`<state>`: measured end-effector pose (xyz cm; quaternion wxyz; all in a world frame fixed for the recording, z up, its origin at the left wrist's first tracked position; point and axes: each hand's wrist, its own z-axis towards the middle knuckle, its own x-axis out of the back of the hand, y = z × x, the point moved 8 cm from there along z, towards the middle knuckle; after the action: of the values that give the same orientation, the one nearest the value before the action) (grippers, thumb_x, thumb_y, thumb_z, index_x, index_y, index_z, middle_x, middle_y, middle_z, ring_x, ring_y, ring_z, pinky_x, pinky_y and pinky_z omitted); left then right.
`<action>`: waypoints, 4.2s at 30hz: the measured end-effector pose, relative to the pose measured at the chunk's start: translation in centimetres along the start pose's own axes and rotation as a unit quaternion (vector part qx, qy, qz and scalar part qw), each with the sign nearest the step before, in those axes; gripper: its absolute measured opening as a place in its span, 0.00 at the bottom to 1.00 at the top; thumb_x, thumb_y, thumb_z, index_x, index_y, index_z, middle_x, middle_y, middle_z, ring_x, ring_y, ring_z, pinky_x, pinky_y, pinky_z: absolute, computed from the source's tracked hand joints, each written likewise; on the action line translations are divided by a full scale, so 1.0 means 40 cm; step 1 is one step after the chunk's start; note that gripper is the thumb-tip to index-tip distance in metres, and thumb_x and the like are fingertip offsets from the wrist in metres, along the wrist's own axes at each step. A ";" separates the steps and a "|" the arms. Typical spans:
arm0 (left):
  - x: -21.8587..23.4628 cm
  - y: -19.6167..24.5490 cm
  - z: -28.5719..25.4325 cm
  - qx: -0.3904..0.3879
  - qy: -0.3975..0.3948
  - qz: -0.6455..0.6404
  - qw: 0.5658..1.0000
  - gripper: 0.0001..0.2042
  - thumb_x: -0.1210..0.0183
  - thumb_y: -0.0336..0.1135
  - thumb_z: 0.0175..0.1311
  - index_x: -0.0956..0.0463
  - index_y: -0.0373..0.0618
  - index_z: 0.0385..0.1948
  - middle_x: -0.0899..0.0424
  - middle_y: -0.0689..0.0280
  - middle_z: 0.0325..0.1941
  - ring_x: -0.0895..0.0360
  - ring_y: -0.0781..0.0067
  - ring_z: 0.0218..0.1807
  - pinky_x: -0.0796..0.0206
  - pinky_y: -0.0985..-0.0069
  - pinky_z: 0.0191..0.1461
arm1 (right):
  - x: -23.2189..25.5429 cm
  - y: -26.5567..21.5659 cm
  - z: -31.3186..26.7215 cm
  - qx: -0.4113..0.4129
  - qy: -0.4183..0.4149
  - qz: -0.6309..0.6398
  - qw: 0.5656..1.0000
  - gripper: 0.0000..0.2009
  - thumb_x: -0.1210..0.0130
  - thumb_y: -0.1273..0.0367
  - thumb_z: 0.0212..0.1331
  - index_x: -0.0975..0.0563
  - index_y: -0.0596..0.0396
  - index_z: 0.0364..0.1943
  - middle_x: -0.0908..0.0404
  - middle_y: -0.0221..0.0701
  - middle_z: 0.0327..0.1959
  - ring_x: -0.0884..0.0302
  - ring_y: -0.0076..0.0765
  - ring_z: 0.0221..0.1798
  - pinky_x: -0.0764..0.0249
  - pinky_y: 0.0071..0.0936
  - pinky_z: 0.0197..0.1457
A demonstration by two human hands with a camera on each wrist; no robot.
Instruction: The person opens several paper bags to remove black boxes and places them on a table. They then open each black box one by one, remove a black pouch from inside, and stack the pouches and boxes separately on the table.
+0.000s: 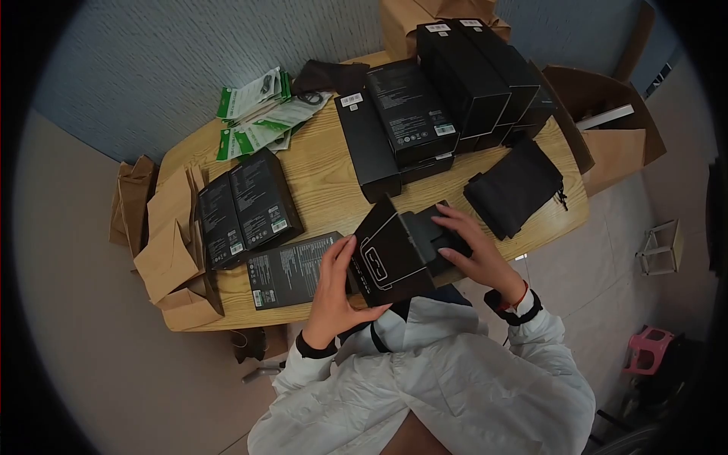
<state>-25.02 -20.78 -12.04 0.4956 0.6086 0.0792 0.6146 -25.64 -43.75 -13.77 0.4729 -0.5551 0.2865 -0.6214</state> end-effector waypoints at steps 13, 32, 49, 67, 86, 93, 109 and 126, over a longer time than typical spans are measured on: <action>0.019 0.017 0.022 -0.016 -0.012 -0.027 0.999 0.41 0.26 0.45 0.40 0.35 0.50 0.62 0.44 0.51 0.69 0.45 0.45 0.69 0.51 0.53 0.71 | -0.151 -0.058 0.000 0.133 -0.059 -0.285 0.947 0.20 0.43 0.70 0.55 0.26 0.47 0.54 0.32 0.41 0.61 0.38 0.49 0.66 0.42 0.47 0.68; -0.003 0.028 0.034 -0.052 -0.030 0.089 0.994 0.34 0.29 0.46 0.40 0.28 0.50 0.55 0.39 0.51 0.64 0.41 0.46 0.65 0.54 0.48 0.71 | 0.006 0.073 -0.013 -0.114 0.171 0.230 0.951 0.16 0.48 0.79 0.61 0.26 0.63 0.54 0.22 0.36 0.53 0.26 0.26 0.56 0.33 0.21 0.61; 0.003 0.034 0.030 -0.083 -0.067 0.087 0.991 0.36 0.29 0.53 0.39 0.28 0.50 0.54 0.38 0.53 0.66 0.40 0.51 0.68 0.57 0.49 0.72 | -0.051 -0.016 0.053 0.002 -0.203 -0.183 0.962 0.48 0.27 0.64 0.36 0.41 0.40 0.68 0.52 0.43 0.70 0.51 0.56 0.71 0.50 0.43 0.71; 0.230 -0.318 -0.347 0.334 0.371 -0.182 0.847 0.20 0.52 0.41 0.72 0.34 0.35 0.57 0.25 0.63 0.50 0.30 0.77 0.49 0.39 0.81 0.56 | -0.073 -0.027 0.062 0.038 -0.133 -0.070 0.988 0.50 0.26 0.69 0.26 0.37 0.47 0.65 0.47 0.42 0.62 0.42 0.52 0.64 0.39 0.37 0.66; 0.182 -0.296 -0.269 0.281 0.267 -0.226 0.894 0.24 0.49 0.38 0.70 0.41 0.35 0.64 0.28 0.63 0.56 0.33 0.76 0.55 0.42 0.80 0.60 | -0.137 -0.020 0.032 0.050 -0.154 -0.041 0.986 0.54 0.23 0.64 0.28 0.42 0.50 0.68 0.49 0.42 0.65 0.47 0.51 0.69 0.42 0.39 0.69; 0.069 -0.169 -0.186 0.177 0.130 -0.254 0.942 0.38 0.47 0.34 0.66 0.63 0.37 0.71 0.53 0.54 0.73 0.52 0.65 0.72 0.60 0.73 0.72 | -0.239 -0.094 0.012 0.093 -0.139 -0.082 0.983 0.58 0.24 0.60 0.34 0.52 0.56 0.70 0.67 0.51 0.72 0.63 0.61 0.74 0.45 0.43 0.71; 0.001 -0.167 -0.246 0.301 0.127 -0.412 0.851 0.31 0.42 0.29 0.64 0.50 0.38 0.66 0.35 0.51 0.61 0.28 0.72 0.52 0.33 0.75 0.55 | -0.191 -0.074 -0.056 0.015 -0.129 -0.058 0.990 0.57 0.24 0.57 0.33 0.48 0.58 0.69 0.44 0.44 0.58 0.41 0.48 0.60 0.33 0.37 0.61; 0.136 -0.147 -0.152 0.168 0.213 -0.050 0.961 0.38 0.33 0.34 0.54 0.46 0.43 0.66 0.41 0.55 0.68 0.38 0.61 0.65 0.32 0.70 0.54 | -0.089 -0.040 0.005 -0.114 -0.041 -0.095 0.988 0.46 0.26 0.66 0.38 0.41 0.57 0.65 0.40 0.42 0.61 0.40 0.45 0.65 0.37 0.32 0.64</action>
<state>-25.77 -10.99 -14.01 0.3876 0.5332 0.3156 0.6825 -26.09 -39.86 -13.83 0.3566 -0.6548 0.2822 -0.6037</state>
